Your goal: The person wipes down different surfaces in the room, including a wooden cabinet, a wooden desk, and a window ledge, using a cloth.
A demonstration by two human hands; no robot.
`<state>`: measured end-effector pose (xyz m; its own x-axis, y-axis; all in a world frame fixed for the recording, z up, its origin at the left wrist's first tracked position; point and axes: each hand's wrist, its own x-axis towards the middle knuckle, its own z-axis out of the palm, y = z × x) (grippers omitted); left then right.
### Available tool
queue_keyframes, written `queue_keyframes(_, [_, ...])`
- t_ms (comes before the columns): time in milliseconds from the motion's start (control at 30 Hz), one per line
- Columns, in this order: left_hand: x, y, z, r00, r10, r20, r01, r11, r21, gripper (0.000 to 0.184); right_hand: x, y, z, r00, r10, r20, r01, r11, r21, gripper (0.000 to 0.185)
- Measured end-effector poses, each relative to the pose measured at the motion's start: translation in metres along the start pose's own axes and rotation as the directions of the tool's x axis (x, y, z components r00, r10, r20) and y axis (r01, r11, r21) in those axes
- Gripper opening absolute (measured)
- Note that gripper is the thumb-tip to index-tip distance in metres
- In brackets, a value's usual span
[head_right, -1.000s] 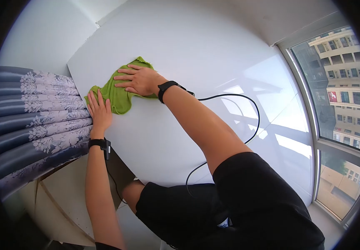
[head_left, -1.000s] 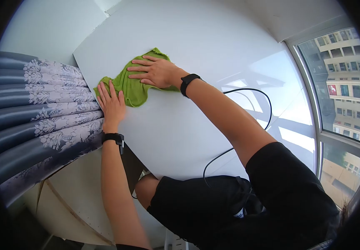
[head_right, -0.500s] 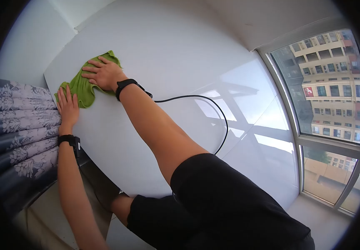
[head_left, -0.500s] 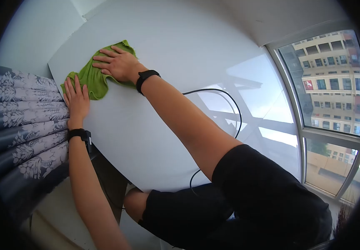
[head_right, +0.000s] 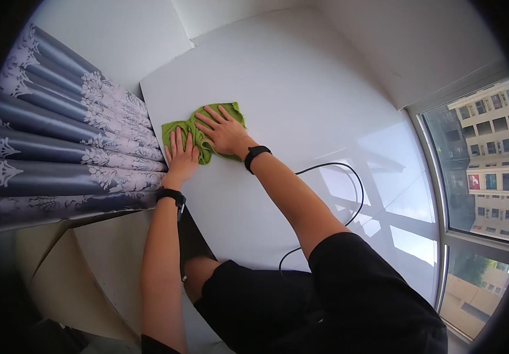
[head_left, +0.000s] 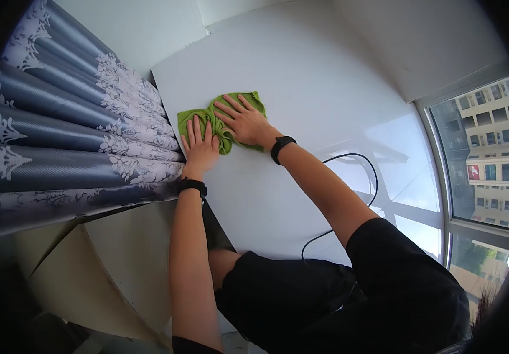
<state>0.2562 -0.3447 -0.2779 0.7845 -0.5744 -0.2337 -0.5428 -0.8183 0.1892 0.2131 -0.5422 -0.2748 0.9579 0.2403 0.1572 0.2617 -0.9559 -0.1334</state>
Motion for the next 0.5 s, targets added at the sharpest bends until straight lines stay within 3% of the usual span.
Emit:
queue_keyframes(367, [-0.095, 0.052, -0.026, 0.955, -0.082, 0.283, 0.057, 0.994, 0.097, 0.063, -0.071, -0.057, -0.023, 0.988, -0.139, 0.068, 0.135, 0.989, 0.053, 0.058])
queue_keyframes(500, [-0.131, 0.067, -0.003, 0.956, -0.147, 0.254, 0.109, 0.981, 0.157, 0.053, -0.092, -0.072, -0.023, 0.965, -0.254, 0.071, 0.249, 0.966, 0.074, 0.057])
